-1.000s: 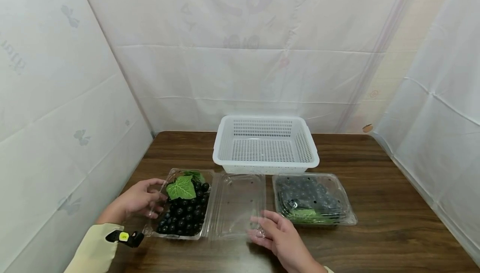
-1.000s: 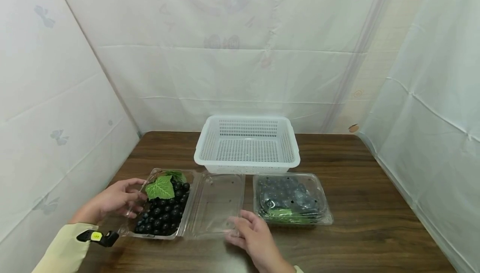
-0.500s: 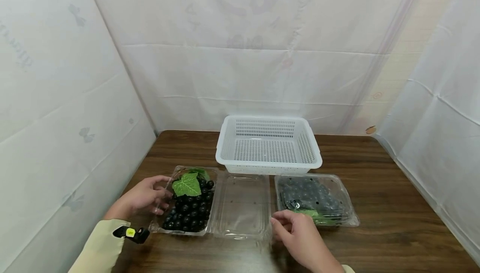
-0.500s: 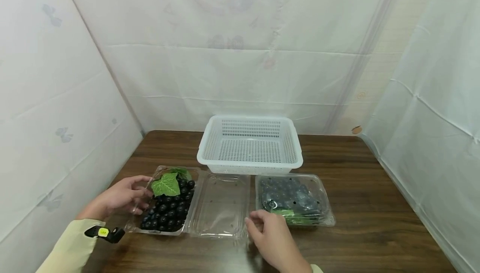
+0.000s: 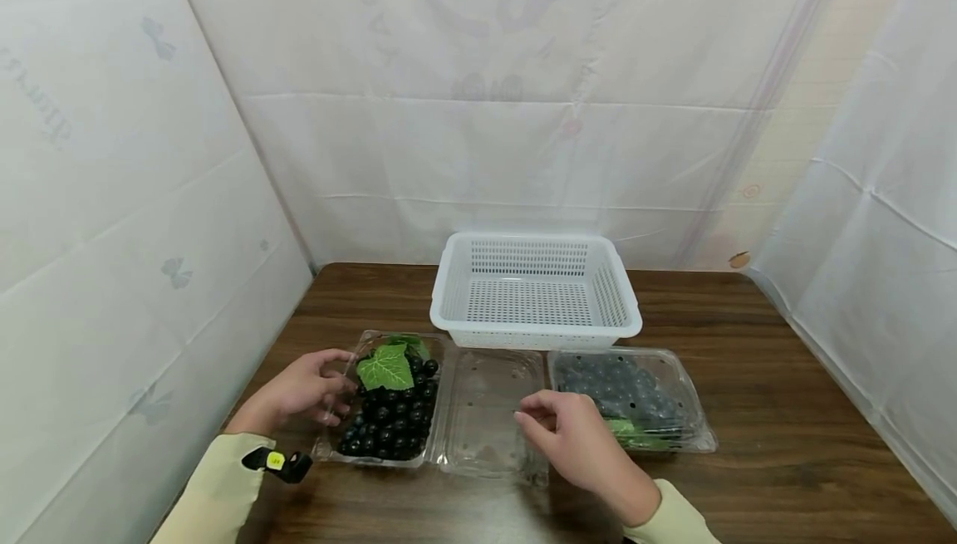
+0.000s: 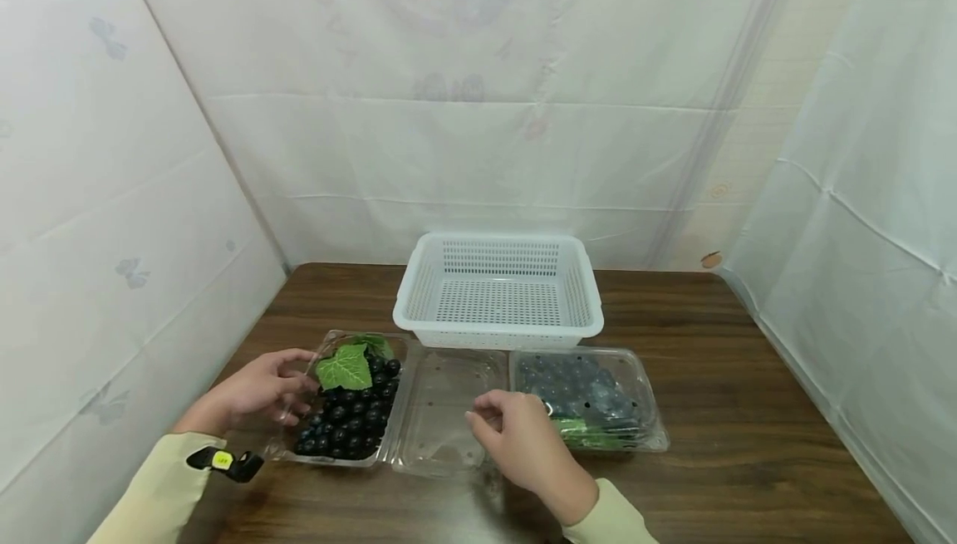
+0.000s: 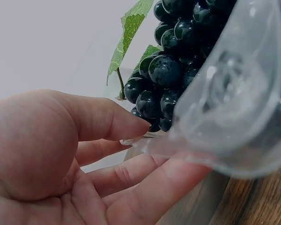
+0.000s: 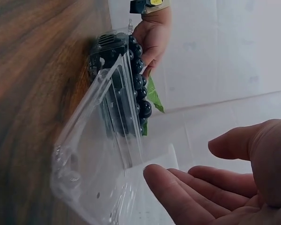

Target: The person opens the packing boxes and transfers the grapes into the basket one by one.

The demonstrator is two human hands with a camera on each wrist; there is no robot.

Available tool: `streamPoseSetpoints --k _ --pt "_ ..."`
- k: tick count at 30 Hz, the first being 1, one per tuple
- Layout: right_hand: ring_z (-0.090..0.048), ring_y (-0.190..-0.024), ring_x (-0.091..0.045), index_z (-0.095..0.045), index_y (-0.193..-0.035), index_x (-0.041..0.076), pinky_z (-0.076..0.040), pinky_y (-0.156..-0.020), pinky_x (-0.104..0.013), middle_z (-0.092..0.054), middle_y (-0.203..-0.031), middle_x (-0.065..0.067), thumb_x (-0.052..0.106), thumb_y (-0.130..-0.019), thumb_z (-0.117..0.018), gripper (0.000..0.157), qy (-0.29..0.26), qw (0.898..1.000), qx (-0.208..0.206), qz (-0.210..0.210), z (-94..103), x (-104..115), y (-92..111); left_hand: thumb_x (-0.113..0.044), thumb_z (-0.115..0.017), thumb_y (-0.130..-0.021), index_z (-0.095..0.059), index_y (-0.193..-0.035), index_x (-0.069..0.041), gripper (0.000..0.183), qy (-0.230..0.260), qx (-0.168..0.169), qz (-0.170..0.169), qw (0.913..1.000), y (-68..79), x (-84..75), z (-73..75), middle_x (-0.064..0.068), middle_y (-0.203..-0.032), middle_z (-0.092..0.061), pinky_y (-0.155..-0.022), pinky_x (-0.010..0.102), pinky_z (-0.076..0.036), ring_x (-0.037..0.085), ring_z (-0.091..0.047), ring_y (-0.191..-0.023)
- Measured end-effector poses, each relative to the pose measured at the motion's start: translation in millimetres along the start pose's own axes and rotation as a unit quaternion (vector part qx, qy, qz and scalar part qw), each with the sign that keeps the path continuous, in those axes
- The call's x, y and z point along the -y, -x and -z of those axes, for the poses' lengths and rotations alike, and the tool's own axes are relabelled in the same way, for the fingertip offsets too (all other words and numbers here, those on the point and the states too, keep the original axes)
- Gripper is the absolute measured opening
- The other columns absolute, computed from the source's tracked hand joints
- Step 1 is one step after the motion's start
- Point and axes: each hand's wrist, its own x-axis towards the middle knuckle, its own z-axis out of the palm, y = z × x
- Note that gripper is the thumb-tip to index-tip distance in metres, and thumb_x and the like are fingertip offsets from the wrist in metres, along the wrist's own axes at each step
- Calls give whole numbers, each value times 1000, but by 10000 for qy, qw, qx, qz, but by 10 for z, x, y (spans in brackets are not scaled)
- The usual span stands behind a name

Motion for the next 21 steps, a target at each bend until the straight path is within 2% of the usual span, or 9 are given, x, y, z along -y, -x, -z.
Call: streamPoseSetpoints --k 11,21 --pt "-71 -85 -9 -74 -114 5 -58 -74 -24 -77 -102 -2 32 -98 -70 31 57 9996 137 257 -91 140 -313 0 -48 -103 -34 -153 0 52 -170 -28 176 9997 -31 -69 -37 27 -123 -65 -66 46 -63 29 -71 -80" --pt "-70 -83 -8 -73 -115 1 -58 -74 -23 -77 -100 -2 30 -95 -74 35 8 9989 280 376 -184 319 -632 0 -49 -102 -25 -157 2 60 -384 214 300 9986 4 -137 -41 24 -115 -66 -60 45 -60 27 -67 -69"
